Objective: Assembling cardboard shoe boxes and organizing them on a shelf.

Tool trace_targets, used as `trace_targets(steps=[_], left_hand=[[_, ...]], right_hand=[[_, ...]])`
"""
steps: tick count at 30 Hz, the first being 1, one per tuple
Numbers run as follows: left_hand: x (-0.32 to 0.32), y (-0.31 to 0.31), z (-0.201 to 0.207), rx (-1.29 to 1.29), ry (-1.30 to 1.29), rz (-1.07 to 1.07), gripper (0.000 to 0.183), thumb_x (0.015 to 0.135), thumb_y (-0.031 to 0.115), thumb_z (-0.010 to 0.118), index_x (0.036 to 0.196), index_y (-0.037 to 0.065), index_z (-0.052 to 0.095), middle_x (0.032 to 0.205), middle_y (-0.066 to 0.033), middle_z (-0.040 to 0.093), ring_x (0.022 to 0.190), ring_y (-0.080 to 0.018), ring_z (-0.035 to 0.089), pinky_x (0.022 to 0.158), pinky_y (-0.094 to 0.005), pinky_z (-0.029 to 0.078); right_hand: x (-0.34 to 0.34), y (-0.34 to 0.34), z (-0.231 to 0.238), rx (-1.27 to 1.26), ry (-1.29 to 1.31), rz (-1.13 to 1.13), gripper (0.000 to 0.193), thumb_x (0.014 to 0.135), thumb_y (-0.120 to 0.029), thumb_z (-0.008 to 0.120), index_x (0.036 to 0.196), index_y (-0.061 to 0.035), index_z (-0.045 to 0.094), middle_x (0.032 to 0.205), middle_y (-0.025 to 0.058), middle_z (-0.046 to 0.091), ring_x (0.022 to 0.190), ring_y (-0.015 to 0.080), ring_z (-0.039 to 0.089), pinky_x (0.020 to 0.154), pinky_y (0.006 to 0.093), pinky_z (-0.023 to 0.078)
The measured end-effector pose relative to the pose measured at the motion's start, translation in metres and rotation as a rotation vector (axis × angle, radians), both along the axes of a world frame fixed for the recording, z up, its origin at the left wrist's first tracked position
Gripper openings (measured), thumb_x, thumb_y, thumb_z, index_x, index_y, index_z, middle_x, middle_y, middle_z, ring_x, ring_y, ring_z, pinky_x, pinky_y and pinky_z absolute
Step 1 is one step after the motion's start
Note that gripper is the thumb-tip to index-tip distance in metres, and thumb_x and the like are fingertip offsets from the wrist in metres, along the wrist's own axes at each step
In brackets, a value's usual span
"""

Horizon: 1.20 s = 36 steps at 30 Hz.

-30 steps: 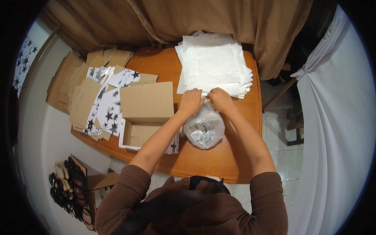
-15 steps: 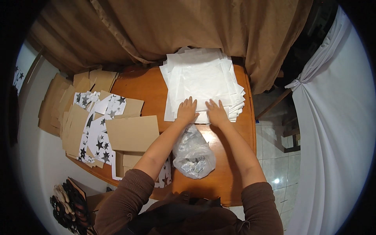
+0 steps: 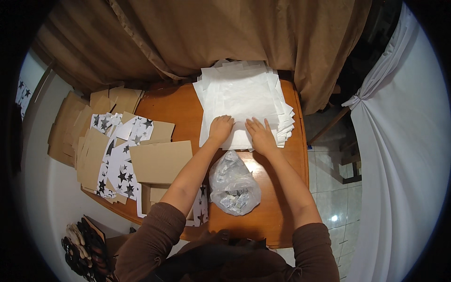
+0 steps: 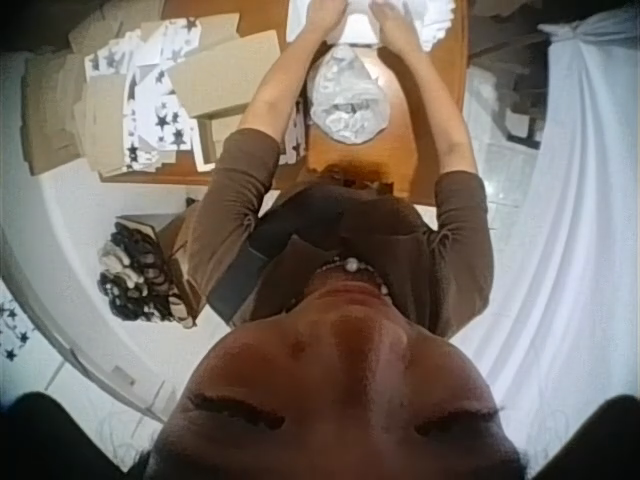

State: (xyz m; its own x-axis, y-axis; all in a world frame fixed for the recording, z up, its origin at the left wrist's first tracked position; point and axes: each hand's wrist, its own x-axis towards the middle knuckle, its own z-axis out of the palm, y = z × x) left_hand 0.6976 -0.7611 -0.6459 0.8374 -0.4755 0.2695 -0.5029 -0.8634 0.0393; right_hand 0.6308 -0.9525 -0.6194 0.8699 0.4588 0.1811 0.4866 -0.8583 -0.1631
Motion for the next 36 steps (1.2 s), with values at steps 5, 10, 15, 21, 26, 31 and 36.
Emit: trace_targets(steps=[5, 10, 15, 21, 26, 31, 36], left_hand=[[-0.021, 0.0, 0.074, -0.449, -0.019, 0.069, 0.018, 0.087, 0.019, 0.052, 0.091, 0.007, 0.064, 0.084, -0.013, 0.065, 0.078, -0.0311, 0.062, 0.068, -0.0411, 0.048], [-0.044, 0.039, 0.129, -0.841, -0.014, 0.163, 0.022, 0.091, 0.022, 0.049, 0.092, 0.003, 0.061, 0.073, -0.0133, 0.062, 0.062, -0.0263, 0.061, 0.059, -0.0367, 0.048], [-0.088, 0.085, 0.136, -1.403, 0.273, 0.224, 0.024, 0.093, 0.022, 0.05, 0.09, 0.0, 0.06, 0.066, -0.0011, 0.055, 0.055, -0.0077, 0.051, 0.047, -0.0235, 0.044], [-0.153, 0.139, 0.122, -1.546, 0.401, 0.464, 0.022, 0.091, 0.023, 0.053, 0.096, 0.002, 0.06, 0.076, -0.0021, 0.059, 0.061, -0.0093, 0.055, 0.049, -0.0225, 0.047], [-0.185, 0.19, 0.11, -1.569, 0.425, 0.581, 0.022, 0.09, 0.022, 0.056, 0.099, 0.003, 0.06, 0.083, -0.0034, 0.062, 0.065, -0.0104, 0.057, 0.05, -0.0229, 0.048], [-0.211, 0.216, 0.128, -1.638, 0.535, 0.489, 0.024, 0.09, 0.023, 0.055, 0.108, 0.006, 0.057, 0.093, -0.002, 0.063, 0.079, -0.0093, 0.059, 0.061, -0.0228, 0.049], [-0.223, 0.213, 0.173, -1.657, 0.574, 0.223, 0.026, 0.092, 0.02, 0.053, 0.113, 0.005, 0.054, 0.099, -0.0042, 0.063, 0.083, -0.011, 0.061, 0.066, -0.0245, 0.051]], right_hand=[[-0.023, -0.012, 0.026, 0.371, -0.474, -0.297, 0.057, 0.079, -0.004, 0.055, 0.133, -0.0026, 0.038, 0.142, 0.0257, 0.02, 0.133, 0.0391, 0.024, 0.107, 0.0507, 0.023], [-0.05, -0.01, 0.024, 0.929, -0.349, -0.6, 0.055, 0.086, -0.01, 0.05, 0.136, -0.0013, 0.029, 0.14, 0.0272, 0.014, 0.129, 0.0431, 0.025, 0.106, 0.045, 0.025], [-0.075, 0.015, 0.003, 1.16, 0.084, -0.548, 0.055, 0.093, -0.026, 0.048, 0.136, 0.0027, 0.028, 0.134, 0.0276, 0.027, 0.127, 0.0374, 0.029, 0.104, 0.0424, 0.027], [-0.09, 0.044, 0.007, 1.661, 0.719, -0.499, 0.071, 0.088, -0.038, 0.058, 0.139, -0.0034, 0.023, 0.126, 0.0159, 0.043, 0.107, 0.0239, 0.049, 0.091, 0.0363, 0.039], [-0.105, 0.073, 0.013, 1.498, 0.701, -0.36, 0.071, 0.084, -0.034, 0.065, 0.137, -0.0037, 0.028, 0.12, 0.0135, 0.048, 0.092, 0.0214, 0.054, 0.085, 0.0316, 0.042], [-0.119, 0.107, 0.032, 1.113, 0.11, -0.277, 0.067, 0.08, -0.028, 0.067, 0.133, -0.0016, 0.036, 0.124, 0.0181, 0.045, 0.103, 0.0289, 0.05, 0.093, 0.0409, 0.039], [-0.161, 0.197, 0.109, 0.528, -0.38, 0.022, 0.069, 0.073, -0.013, 0.067, 0.134, -0.0076, 0.036, 0.128, 0.0189, 0.043, 0.113, 0.0354, 0.046, 0.099, 0.0442, 0.035]])
